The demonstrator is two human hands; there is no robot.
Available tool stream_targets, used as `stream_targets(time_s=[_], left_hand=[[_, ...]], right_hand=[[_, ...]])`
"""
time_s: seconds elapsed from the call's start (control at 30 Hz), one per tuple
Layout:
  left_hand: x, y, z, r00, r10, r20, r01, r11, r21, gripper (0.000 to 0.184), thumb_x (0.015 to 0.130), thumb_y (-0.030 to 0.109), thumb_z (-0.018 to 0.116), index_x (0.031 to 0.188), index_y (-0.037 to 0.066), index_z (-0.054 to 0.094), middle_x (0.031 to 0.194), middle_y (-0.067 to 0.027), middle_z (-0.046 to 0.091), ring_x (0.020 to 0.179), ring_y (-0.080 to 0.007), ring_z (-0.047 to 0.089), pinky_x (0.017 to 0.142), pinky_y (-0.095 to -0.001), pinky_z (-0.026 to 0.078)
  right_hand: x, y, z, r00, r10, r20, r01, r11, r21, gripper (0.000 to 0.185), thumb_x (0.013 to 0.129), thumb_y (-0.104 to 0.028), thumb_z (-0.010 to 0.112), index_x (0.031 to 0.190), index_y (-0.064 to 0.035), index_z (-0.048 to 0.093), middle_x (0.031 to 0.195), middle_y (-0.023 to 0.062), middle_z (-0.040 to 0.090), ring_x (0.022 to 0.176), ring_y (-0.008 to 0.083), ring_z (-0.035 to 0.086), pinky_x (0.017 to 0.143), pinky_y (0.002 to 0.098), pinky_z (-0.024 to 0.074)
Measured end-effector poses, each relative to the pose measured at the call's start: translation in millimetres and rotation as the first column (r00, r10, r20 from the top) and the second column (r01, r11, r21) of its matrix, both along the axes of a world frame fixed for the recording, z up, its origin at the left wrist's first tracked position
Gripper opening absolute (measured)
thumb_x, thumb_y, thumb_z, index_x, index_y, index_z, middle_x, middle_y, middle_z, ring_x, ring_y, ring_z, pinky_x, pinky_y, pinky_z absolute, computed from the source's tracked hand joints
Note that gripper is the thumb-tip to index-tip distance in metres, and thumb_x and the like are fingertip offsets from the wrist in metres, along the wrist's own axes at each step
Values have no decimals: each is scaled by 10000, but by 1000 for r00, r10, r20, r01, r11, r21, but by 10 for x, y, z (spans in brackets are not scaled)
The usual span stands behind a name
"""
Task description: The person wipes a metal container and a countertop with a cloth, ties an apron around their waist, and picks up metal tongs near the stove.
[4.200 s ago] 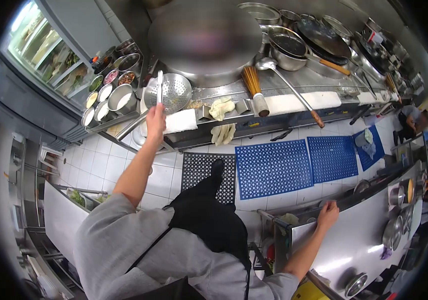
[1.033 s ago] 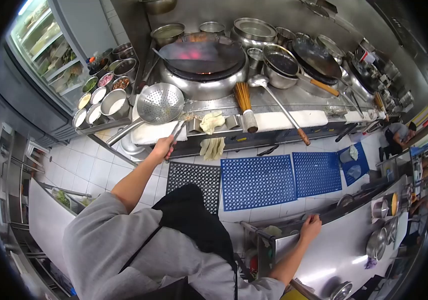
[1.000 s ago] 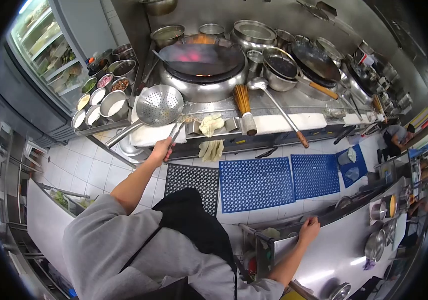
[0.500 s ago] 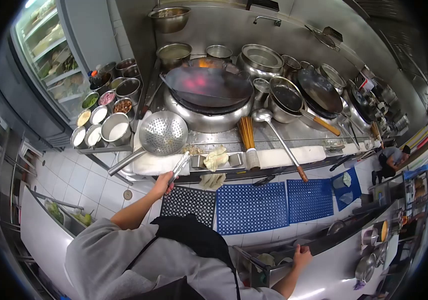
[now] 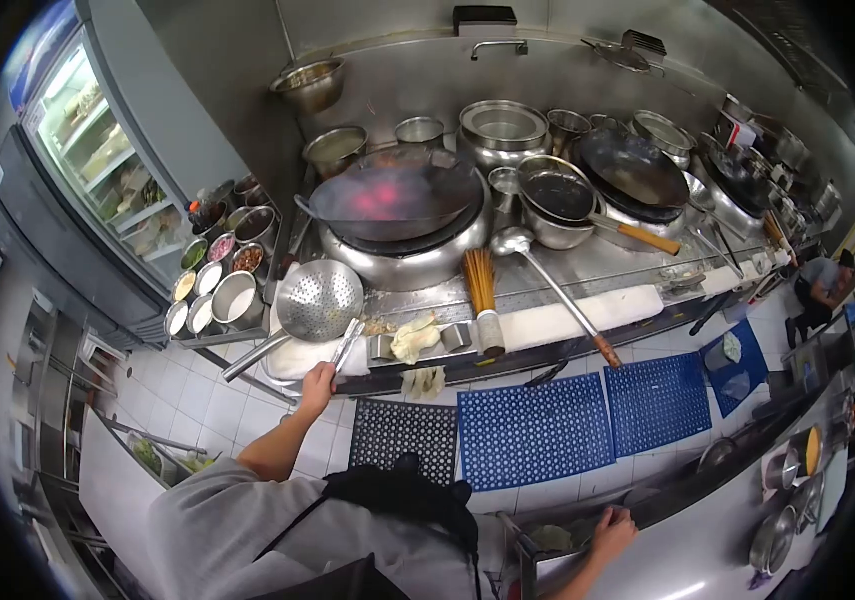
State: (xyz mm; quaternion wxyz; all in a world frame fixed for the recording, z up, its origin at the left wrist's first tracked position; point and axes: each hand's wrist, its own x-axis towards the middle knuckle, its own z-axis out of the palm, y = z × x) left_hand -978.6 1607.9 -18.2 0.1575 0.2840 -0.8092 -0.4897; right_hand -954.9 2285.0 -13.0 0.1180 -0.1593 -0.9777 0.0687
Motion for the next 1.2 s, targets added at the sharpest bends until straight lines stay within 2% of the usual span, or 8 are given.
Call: stream_targets(time_s=[0.07, 0.2, 0.23, 0.33, 0.6, 0.77, 0.87, 1.2], left_hand=[[-70, -14, -63, 999, 36, 7, -35, 994, -102, 412, 962, 362, 469, 787, 9, 591, 542, -74, 544, 513, -176, 543, 522, -351, 423], [-215, -94, -257, 984, 165, 73, -166, 986, 8, 417, 945, 367, 485, 838, -15, 611, 562, -108, 546, 536, -194, 566, 536, -370, 441], [-237, -128, -306, 983, 178, 40, -179, 984, 15, 428, 939, 372, 488, 831, -23, 614, 571, -102, 546, 499, -180, 551, 489, -369, 428], [-201, -20, -110, 985, 168, 35, -171, 975, 143, 443, 942, 379, 480, 797, -20, 607, 571, -87, 543, 444, -167, 519, 432, -355, 399], [-235, -72, -54, 990, 134, 46, -140, 977, 158, 466, 944, 388, 465, 748, -15, 594, 484, -77, 508, 406, -173, 525, 418, -349, 385], [-245, -148, -95, 994, 90, 63, -93, 994, 56, 514, 922, 431, 445, 780, -17, 651, 514, -130, 583, 507, -237, 612, 591, -389, 476], [-291, -226, -215, 996, 70, 47, -74, 991, 108, 522, 904, 432, 457, 742, -29, 642, 511, -136, 580, 521, -250, 621, 594, -383, 477], [-254, -196, -11, 995, 24, 100, -29, 999, 46, 547, 897, 458, 426, 780, -27, 651, 555, -165, 609, 579, -298, 653, 674, -408, 500]], right_hand=[[5, -34, 48, 1000, -10, -7, 10, 1000, -21, 181, 810, -213, 691, 813, -54, 605, 804, 116, 664, 814, 339, 608, 765, 445, 427], [-1, -156, 173, 999, -39, -1, 39, 996, -82, 162, 794, -189, 698, 792, -55, 607, 793, 118, 653, 815, 328, 588, 768, 443, 425], [-4, -167, 199, 999, -39, -9, 38, 994, -98, 161, 790, -186, 700, 790, -55, 608, 791, 117, 654, 813, 324, 588, 767, 441, 426], [63, -68, 163, 999, -21, -30, 19, 997, -78, 154, 783, -184, 703, 788, -58, 614, 788, 109, 656, 803, 315, 595, 769, 435, 427], [8, -3, -57, 1000, -24, 7, 24, 999, 41, 154, 765, -208, 706, 774, -77, 625, 746, 99, 672, 764, 312, 634, 784, 430, 432], [22, -55, 49, 998, -10, 64, 5, 996, 84, 144, 758, -198, 697, 745, -83, 612, 734, 101, 666, 760, 316, 637, 790, 436, 432], [49, -76, 79, 999, 32, -5, -31, 996, 78, 142, 768, -197, 687, 749, -76, 616, 726, 110, 665, 759, 328, 637, 802, 443, 431], [-19, -73, 137, 986, -45, 158, 29, 994, 104, 230, 809, -305, 691, 800, -75, 670, 799, 108, 701, 796, 320, 667, 798, 440, 455]])
